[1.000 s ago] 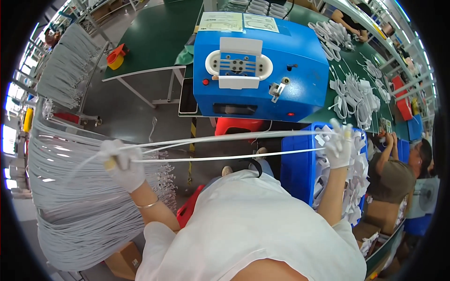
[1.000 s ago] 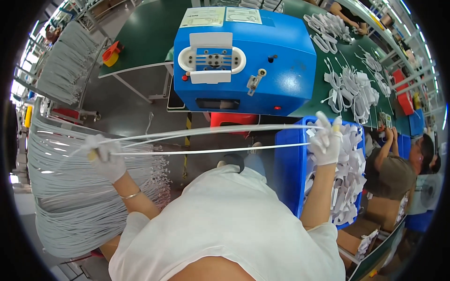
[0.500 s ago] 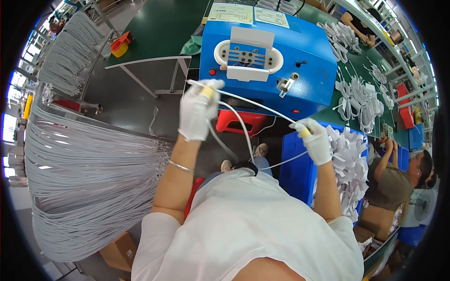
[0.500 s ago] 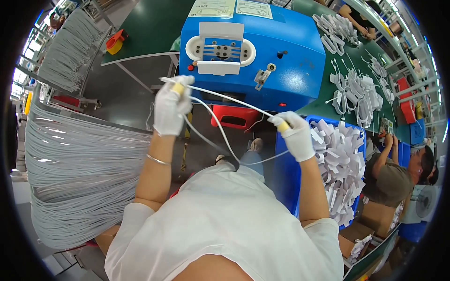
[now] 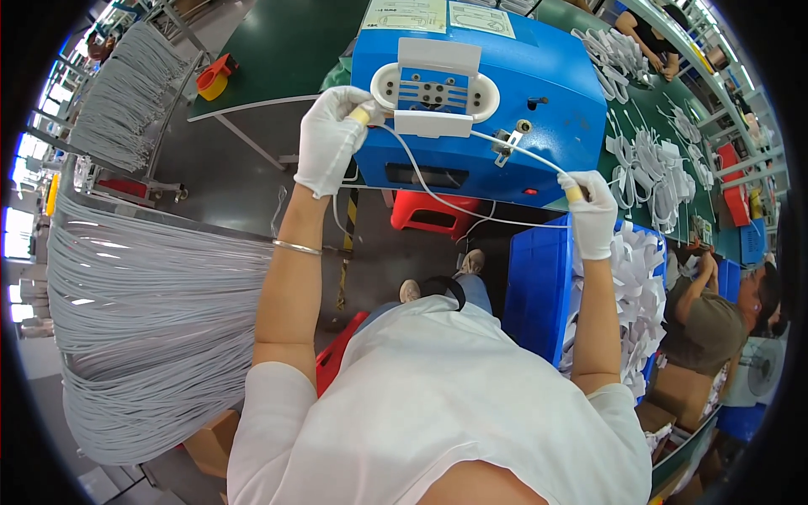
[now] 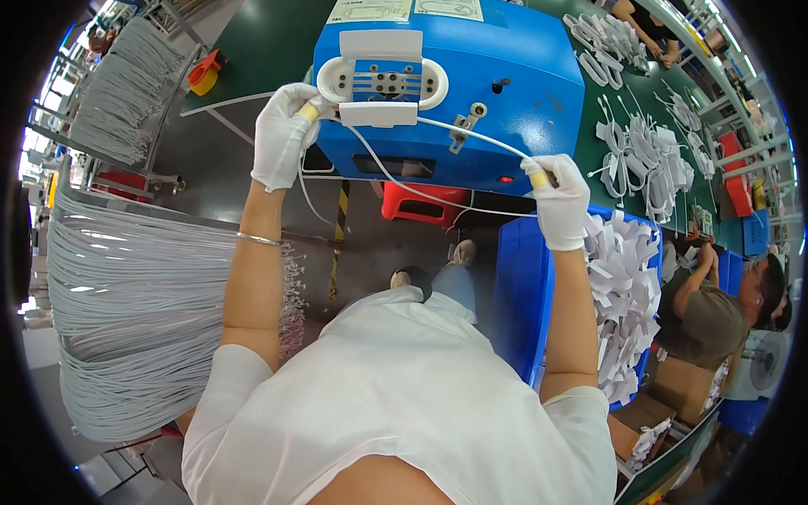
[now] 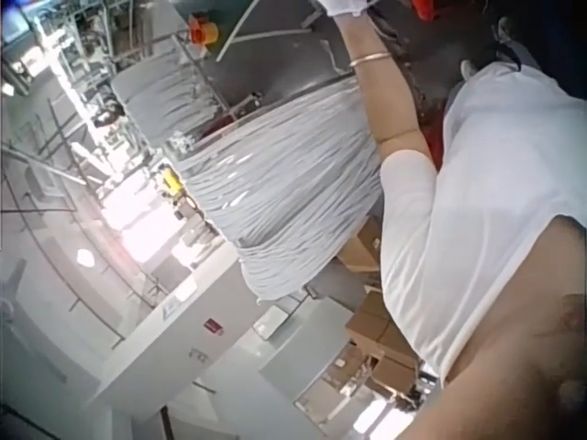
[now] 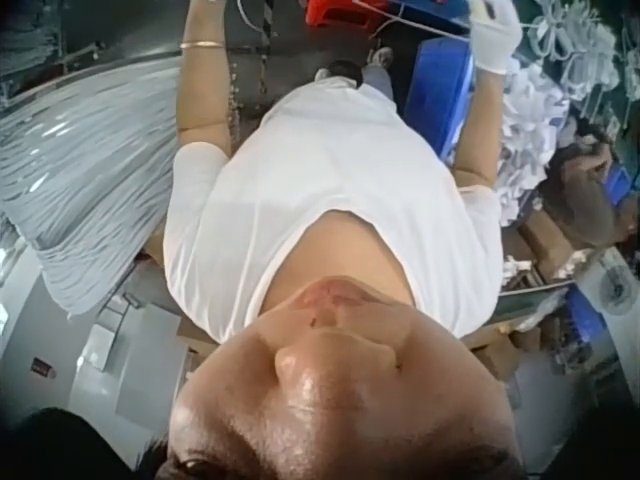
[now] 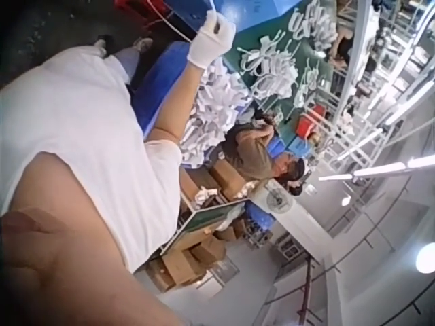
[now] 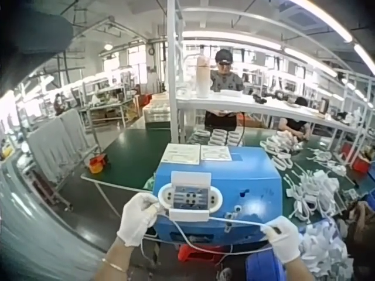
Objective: Feeding individual wires into a machine for processing and collecting them in a bin.
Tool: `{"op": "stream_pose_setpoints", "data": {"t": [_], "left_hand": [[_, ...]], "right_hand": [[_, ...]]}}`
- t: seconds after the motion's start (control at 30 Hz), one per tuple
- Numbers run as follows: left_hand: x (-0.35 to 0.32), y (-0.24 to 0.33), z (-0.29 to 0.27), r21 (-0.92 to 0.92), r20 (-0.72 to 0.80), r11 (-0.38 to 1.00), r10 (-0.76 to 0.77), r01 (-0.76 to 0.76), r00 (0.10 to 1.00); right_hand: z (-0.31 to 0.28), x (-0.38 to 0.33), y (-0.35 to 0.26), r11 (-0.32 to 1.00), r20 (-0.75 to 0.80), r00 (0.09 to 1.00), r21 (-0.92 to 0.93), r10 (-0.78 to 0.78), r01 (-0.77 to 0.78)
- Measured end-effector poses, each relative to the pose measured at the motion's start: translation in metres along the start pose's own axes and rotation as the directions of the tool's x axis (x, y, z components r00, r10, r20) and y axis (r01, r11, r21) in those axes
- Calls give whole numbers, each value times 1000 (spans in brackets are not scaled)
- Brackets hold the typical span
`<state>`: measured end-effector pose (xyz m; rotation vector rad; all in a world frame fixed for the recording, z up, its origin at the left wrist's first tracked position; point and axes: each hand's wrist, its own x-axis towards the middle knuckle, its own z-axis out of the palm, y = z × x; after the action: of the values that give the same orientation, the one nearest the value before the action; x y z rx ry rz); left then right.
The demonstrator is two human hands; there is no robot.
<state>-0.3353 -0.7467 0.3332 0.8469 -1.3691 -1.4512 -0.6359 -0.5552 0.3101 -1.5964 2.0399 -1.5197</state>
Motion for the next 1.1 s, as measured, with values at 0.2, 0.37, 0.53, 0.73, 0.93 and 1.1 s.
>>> {"op": "stream_pose_setpoints", "data": {"t": [0.2,0.37,0.53,0.73,0.93,1.1], "left_hand": [[2,-4,9,63,-85,998,-21,26,996],[-2,1,15,379,-76,913,190,-148,979],[-4,-2,17,539,-83,834,189,-115,979],[-21,-6,14,363,-245,929,172,-75,954],[-45,9,30,-23,304,985,-157,172,940],[-55,24,29,3,478,997,-66,74,876]], "right_hand": [[-2,11,4,999,-4,1000,38,-20,20],[-8,19,8,1000,29,999,-3,-13,13],[-22,40,9,999,-9,1000,32,7,-7],[-41,92,16,987,20,997,-141,-72,75],[-24,111,43,988,173,982,-149,70,-44],[-36,102,38,994,92,995,-101,-37,46]]}}
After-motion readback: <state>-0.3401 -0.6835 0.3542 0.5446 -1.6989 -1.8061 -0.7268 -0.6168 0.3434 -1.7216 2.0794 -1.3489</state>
